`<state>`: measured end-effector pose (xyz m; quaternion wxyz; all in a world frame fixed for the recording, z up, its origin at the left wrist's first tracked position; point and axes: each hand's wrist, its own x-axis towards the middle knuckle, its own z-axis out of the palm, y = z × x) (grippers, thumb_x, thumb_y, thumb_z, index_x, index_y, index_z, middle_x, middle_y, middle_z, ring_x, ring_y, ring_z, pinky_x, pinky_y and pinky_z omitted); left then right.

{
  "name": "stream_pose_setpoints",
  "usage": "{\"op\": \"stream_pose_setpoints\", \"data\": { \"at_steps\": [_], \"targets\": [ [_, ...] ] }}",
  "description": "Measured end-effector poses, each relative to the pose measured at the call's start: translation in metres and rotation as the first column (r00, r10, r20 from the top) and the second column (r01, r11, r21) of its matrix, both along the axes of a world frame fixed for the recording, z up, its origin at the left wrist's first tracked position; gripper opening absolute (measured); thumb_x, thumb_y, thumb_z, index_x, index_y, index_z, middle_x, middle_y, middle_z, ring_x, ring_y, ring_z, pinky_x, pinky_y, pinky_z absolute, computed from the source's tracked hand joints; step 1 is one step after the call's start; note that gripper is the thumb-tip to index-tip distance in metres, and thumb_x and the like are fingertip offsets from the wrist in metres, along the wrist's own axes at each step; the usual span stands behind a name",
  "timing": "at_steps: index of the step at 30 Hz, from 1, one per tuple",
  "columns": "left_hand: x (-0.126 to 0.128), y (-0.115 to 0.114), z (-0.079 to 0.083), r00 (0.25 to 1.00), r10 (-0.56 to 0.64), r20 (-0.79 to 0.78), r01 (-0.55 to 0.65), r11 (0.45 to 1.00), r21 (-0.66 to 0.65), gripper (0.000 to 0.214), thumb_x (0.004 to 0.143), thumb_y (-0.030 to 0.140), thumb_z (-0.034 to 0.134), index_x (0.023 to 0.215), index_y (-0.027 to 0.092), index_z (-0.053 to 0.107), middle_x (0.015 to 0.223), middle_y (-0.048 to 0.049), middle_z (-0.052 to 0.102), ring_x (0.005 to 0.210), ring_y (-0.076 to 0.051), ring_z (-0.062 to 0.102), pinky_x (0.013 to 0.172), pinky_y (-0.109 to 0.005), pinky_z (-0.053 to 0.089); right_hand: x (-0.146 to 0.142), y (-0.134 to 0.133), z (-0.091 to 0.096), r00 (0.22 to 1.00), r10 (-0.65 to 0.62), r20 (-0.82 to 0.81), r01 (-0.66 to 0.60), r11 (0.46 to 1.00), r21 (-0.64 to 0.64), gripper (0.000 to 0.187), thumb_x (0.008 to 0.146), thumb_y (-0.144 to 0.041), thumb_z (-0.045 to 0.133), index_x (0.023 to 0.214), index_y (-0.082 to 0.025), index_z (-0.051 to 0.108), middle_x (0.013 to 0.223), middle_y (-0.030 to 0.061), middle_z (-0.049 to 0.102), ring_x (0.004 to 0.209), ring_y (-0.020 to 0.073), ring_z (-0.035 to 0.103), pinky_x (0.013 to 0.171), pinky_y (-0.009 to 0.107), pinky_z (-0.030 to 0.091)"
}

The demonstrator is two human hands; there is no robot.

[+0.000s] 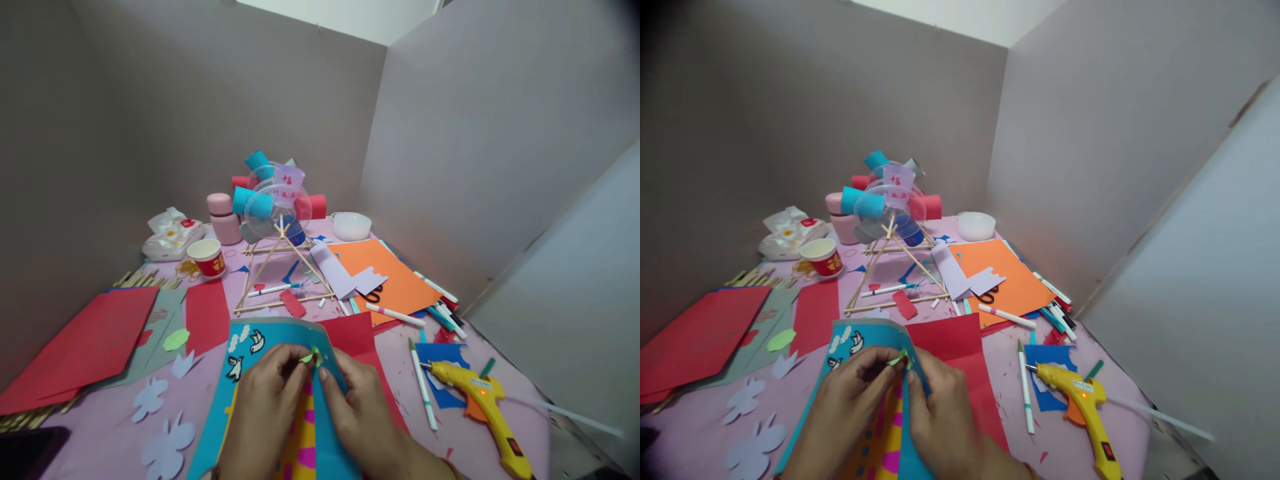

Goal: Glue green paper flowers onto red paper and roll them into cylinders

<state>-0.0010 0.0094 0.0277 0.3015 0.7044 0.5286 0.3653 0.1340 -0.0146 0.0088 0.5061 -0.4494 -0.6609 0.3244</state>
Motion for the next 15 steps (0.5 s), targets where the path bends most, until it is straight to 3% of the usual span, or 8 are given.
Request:
{"op": "stream_pose_setpoints", "data": {
  "at_steps": [8,15],
  "targets": [
    [-0.002,0.008,0.003,0.993,0.000,0.122,0.023,0.981,-0.192,0.025,0.077,0.038,0.051,0.069,0.018,0.065,0.066,-0.0014,0.067,0.064,-0.019,0.060,0.058,-0.027,0.046,0.000,0.002,-0.001,0.996,0.035,-0.088,-0.041,0.997,-0.068,0.028,0.086,-0.014,0.047,0.109,-0.019,0.063,0.092,0.0046,0.071,0.078,0.0173,0.064,0.070,0.024,0.049],
    [-0.004,0.011,-0.002,0.984,-0.035,0.176,0.080,0.964,-0.255,0.026,0.077,0.038,0.053,0.064,0.016,0.061,0.058,0.0020,0.058,0.056,-0.014,0.052,0.051,-0.022,0.040,0.002,0.003,-0.002,0.991,-0.005,-0.135,-0.020,0.984,-0.180,0.021,0.080,-0.014,0.052,0.095,-0.015,0.067,0.072,0.0002,0.065,0.067,0.0150,0.058,0.060,0.022,0.046]
  ]
}}
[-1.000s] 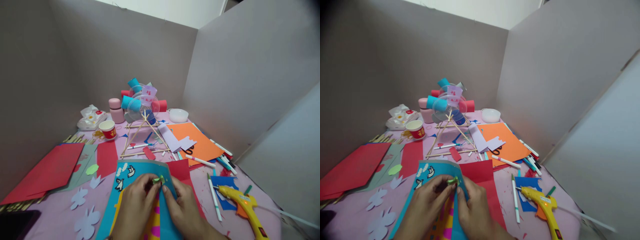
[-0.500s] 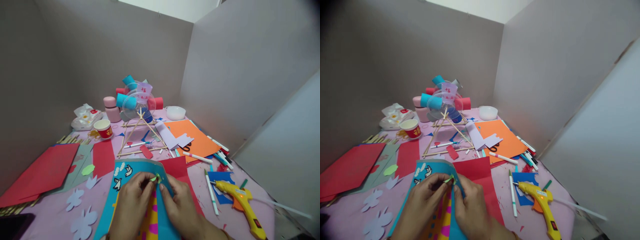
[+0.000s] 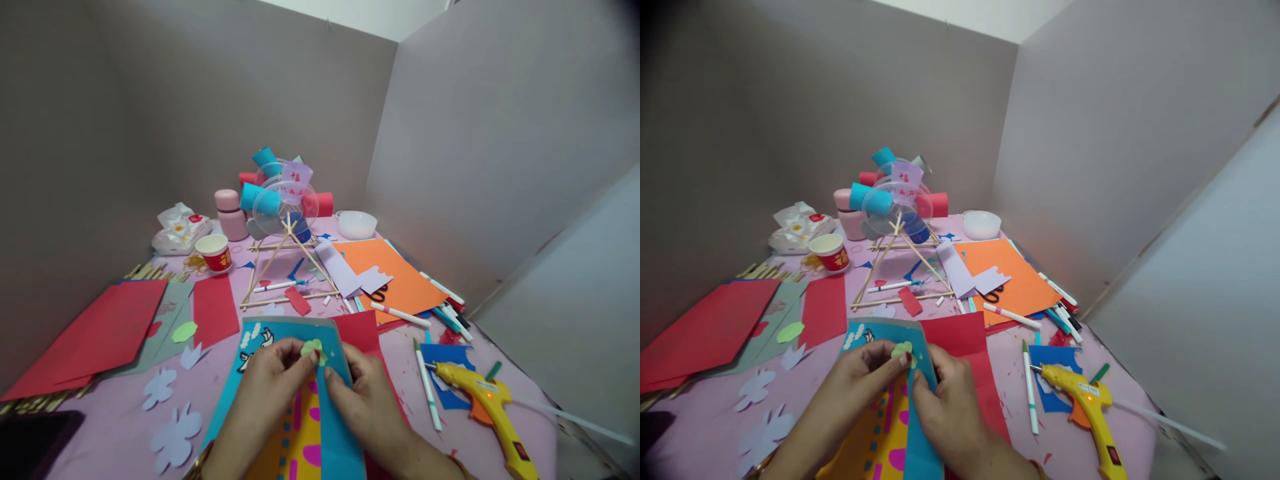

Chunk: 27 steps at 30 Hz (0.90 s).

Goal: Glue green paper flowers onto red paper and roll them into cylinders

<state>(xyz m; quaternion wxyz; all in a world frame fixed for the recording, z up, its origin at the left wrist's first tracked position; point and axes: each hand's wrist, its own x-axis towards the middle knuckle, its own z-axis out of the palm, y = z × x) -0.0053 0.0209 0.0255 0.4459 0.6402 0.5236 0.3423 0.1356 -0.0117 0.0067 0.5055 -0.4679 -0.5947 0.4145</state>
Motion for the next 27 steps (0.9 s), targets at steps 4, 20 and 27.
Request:
{"op": "stream_pose_setpoints", "data": {
  "at_steps": [4,20,27],
  "targets": [
    [0.001,-0.001,0.002,0.997,-0.028,-0.076,0.032,0.998,0.055,0.028,0.081,0.039,0.050,0.066,0.018,0.060,0.061,0.0018,0.059,0.059,-0.015,0.054,0.053,-0.023,0.041,0.000,0.000,-0.001,1.000,-0.023,-0.020,0.022,0.999,-0.044,0.018,0.081,-0.019,0.054,0.092,-0.014,0.067,0.070,0.0016,0.064,0.063,0.0152,0.056,0.059,0.025,0.048],
    [-0.002,-0.009,-0.003,0.906,0.095,-0.413,0.224,0.720,0.657,0.030,0.085,0.029,0.054,0.114,0.024,0.059,0.115,-0.0086,0.060,0.106,-0.023,0.056,0.087,-0.039,0.050,0.007,0.005,0.005,0.843,0.065,-0.533,-0.200,0.959,-0.199,0.023,0.074,-0.024,0.063,0.096,-0.018,0.065,0.067,-0.0015,0.067,0.049,0.0106,0.054,0.047,0.020,0.041],
    [-0.007,0.000,0.002,0.948,0.016,-0.317,0.176,0.804,0.568,0.028,0.078,0.030,0.064,0.106,0.027,0.061,0.110,-0.0045,0.064,0.103,-0.022,0.059,0.087,-0.039,0.050,0.007,-0.001,0.006,0.879,0.144,-0.454,-0.214,0.971,-0.107,0.030,0.082,-0.024,0.055,0.112,-0.023,0.058,0.098,0.0033,0.068,0.077,0.0170,0.064,0.061,0.024,0.049]
  ]
}}
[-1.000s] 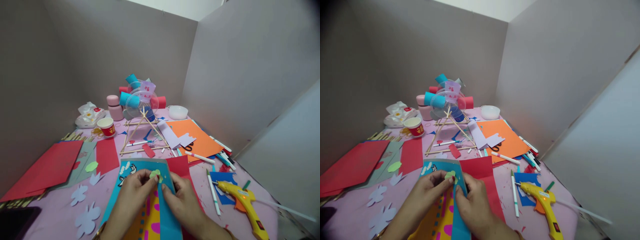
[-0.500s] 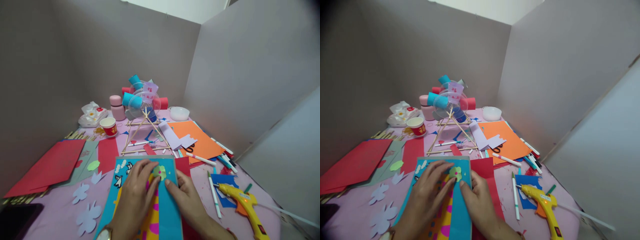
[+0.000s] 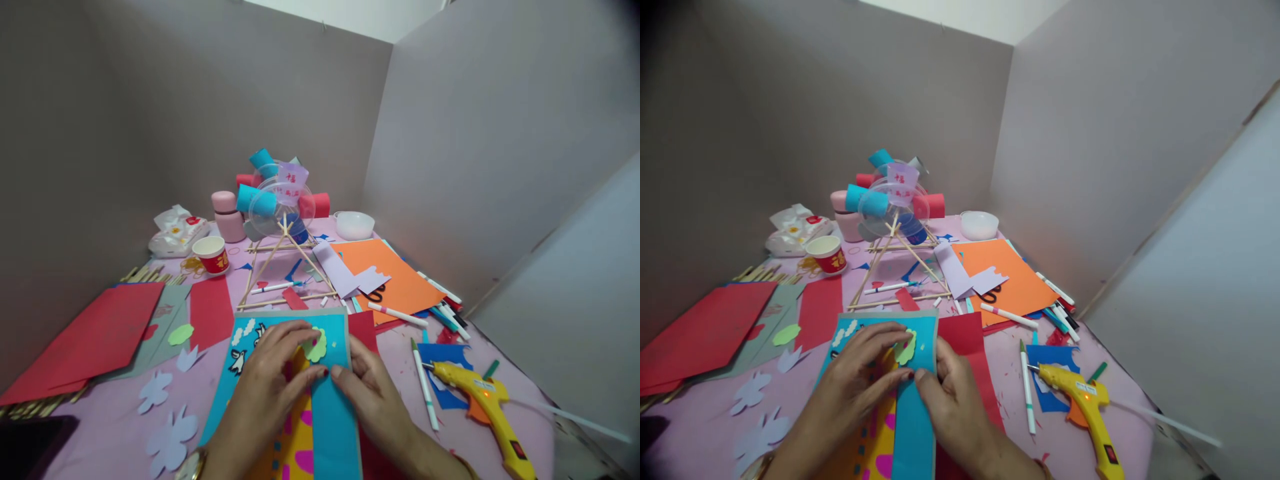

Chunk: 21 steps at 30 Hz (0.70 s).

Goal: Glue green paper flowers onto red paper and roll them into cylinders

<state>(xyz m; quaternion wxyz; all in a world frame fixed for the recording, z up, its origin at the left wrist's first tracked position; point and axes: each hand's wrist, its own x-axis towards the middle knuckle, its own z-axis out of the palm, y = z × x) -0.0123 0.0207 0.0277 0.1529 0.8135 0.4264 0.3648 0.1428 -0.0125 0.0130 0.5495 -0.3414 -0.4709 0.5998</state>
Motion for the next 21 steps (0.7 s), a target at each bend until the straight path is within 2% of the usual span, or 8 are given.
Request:
{"op": "stream_pose_setpoints", "data": {
  "at_steps": [3,6,11,16,21],
  "targets": [
    [-0.002,0.001,-0.002,1.000,-0.005,-0.003,0.005,1.000,0.024,0.027,0.080,0.031,0.062,0.106,0.026,0.061,0.109,-0.0045,0.064,0.103,-0.021,0.059,0.086,-0.038,0.050,0.000,-0.001,0.000,1.000,-0.009,-0.007,0.009,1.000,0.014,0.031,0.084,-0.023,0.054,0.115,-0.023,0.055,0.103,0.0044,0.067,0.083,0.0181,0.064,0.066,0.026,0.051],
    [-0.003,0.000,-0.004,0.999,-0.010,-0.045,0.016,0.992,0.126,0.023,0.085,0.027,0.056,0.107,0.023,0.061,0.107,-0.0052,0.066,0.101,-0.020,0.060,0.084,-0.036,0.051,-0.001,-0.002,0.000,1.000,0.004,-0.005,-0.004,1.000,0.012,0.032,0.085,-0.022,0.052,0.117,-0.022,0.054,0.102,0.0049,0.067,0.084,0.0188,0.065,0.069,0.028,0.052],
    [-0.001,-0.004,-0.009,0.992,-0.004,-0.124,0.049,0.932,0.359,0.021,0.089,0.019,0.049,0.105,0.016,0.062,0.104,-0.0081,0.069,0.096,-0.019,0.062,0.083,-0.034,0.050,-0.002,-0.002,0.003,0.999,-0.029,0.036,0.027,0.998,0.061,0.031,0.085,-0.017,0.051,0.115,-0.022,0.055,0.105,0.0038,0.067,0.092,0.0191,0.062,0.079,0.030,0.050],
    [0.004,-0.007,-0.010,0.983,0.062,-0.171,0.027,0.878,0.477,0.019,0.090,0.016,0.046,0.097,0.012,0.063,0.098,-0.0093,0.071,0.093,-0.018,0.063,0.084,-0.032,0.049,-0.002,-0.002,0.003,0.995,-0.052,0.080,0.045,0.995,0.095,0.032,0.085,-0.011,0.048,0.113,-0.023,0.056,0.104,0.0024,0.067,0.092,0.0179,0.062,0.081,0.030,0.049],
    [0.005,-0.008,-0.018,0.973,0.090,-0.212,0.041,0.838,0.543,0.017,0.089,0.013,0.047,0.100,0.010,0.061,0.098,-0.0108,0.069,0.093,-0.019,0.062,0.085,-0.032,0.047,-0.005,-0.003,-0.001,0.987,-0.114,0.114,0.100,0.987,0.122,0.030,0.082,-0.008,0.050,0.108,-0.021,0.057,0.098,0.0014,0.068,0.085,0.0161,0.062,0.078,0.028,0.049]
  ]
}}
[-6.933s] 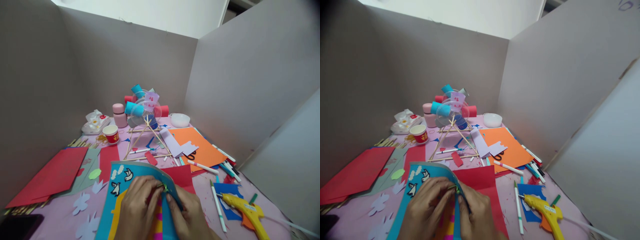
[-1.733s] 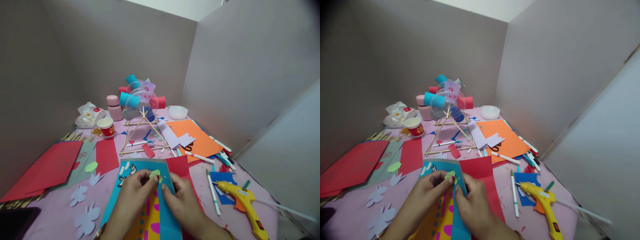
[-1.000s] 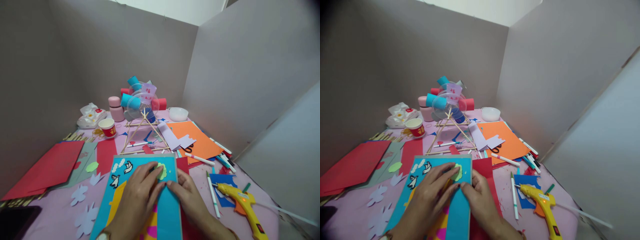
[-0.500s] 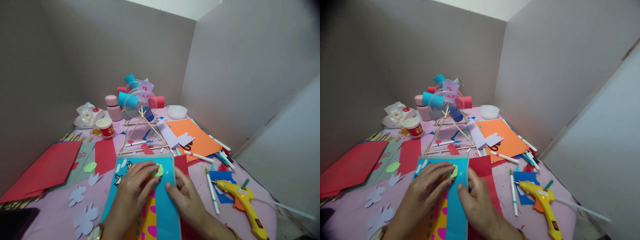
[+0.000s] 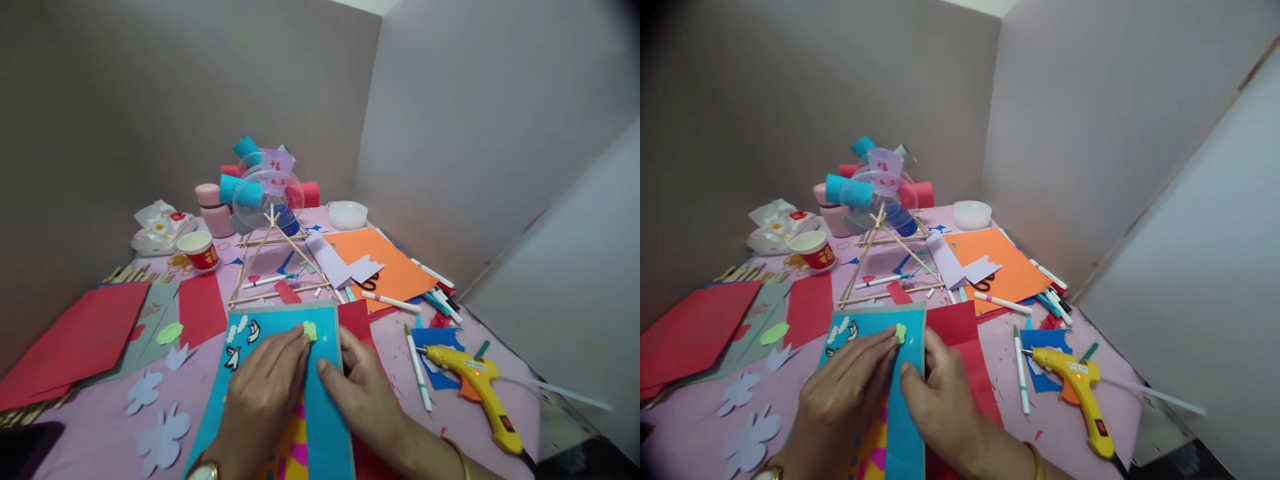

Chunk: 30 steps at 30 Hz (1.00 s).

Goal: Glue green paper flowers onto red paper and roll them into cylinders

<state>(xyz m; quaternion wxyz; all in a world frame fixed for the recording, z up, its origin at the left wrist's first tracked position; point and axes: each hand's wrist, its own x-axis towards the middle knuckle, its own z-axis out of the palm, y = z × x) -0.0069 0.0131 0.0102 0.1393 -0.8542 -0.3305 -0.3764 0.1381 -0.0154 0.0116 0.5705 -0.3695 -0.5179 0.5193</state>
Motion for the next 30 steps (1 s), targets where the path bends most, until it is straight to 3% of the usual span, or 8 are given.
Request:
{"op": "stream_pose_setpoints", "data": {
  "at_steps": [5,9,16,25,30],
  "targets": [
    [0.001,0.000,-0.005,1.000,-0.009,0.023,0.010,0.999,-0.032,0.017,0.088,0.009,0.048,0.101,0.009,0.059,0.097,-0.0105,0.068,0.094,-0.019,0.060,0.088,-0.031,0.045,-0.001,0.001,-0.005,0.998,-0.044,0.054,0.043,0.999,0.019,0.025,0.082,-0.010,0.052,0.105,-0.019,0.058,0.093,0.0024,0.068,0.081,0.0164,0.062,0.075,0.028,0.050],
    [0.003,-0.001,-0.001,0.994,-0.004,0.109,0.023,0.985,-0.171,0.015,0.088,0.011,0.048,0.099,0.012,0.059,0.094,-0.0084,0.068,0.091,-0.017,0.060,0.084,-0.028,0.046,-0.001,0.003,-0.004,0.996,-0.053,0.077,0.053,0.999,0.006,0.021,0.082,-0.012,0.052,0.102,-0.018,0.058,0.094,0.0035,0.068,0.082,0.0172,0.062,0.077,0.030,0.051],
    [0.002,0.003,0.011,0.967,0.037,0.254,0.067,0.918,-0.390,0.010,0.086,0.029,0.055,0.090,0.020,0.058,0.094,-0.0046,0.065,0.090,-0.018,0.061,0.075,-0.029,0.049,0.001,0.000,-0.002,0.986,-0.036,0.161,0.036,0.999,0.005,0.030,0.084,-0.011,0.050,0.111,-0.022,0.056,0.092,0.0014,0.068,0.077,0.0149,0.062,0.072,0.027,0.051],
    [0.002,-0.002,0.004,0.962,0.062,0.267,0.044,0.926,-0.374,0.009,0.088,0.021,0.051,0.091,0.020,0.059,0.096,-0.0043,0.067,0.092,-0.017,0.061,0.082,-0.029,0.047,0.001,-0.002,-0.001,0.988,-0.020,0.153,0.015,0.999,0.030,0.033,0.085,-0.011,0.050,0.115,-0.021,0.055,0.098,0.0040,0.067,0.082,0.0166,0.062,0.079,0.032,0.051],
    [0.006,-0.003,0.005,0.941,0.129,0.312,0.027,0.893,-0.450,0.011,0.088,0.025,0.050,0.091,0.021,0.060,0.097,-0.0040,0.067,0.091,-0.017,0.062,0.079,-0.030,0.049,0.002,-0.002,-0.003,0.986,-0.017,0.166,0.013,1.000,0.028,0.034,0.085,-0.011,0.049,0.116,-0.021,0.054,0.099,0.0045,0.067,0.084,0.0170,0.063,0.078,0.031,0.050]
  ]
}}
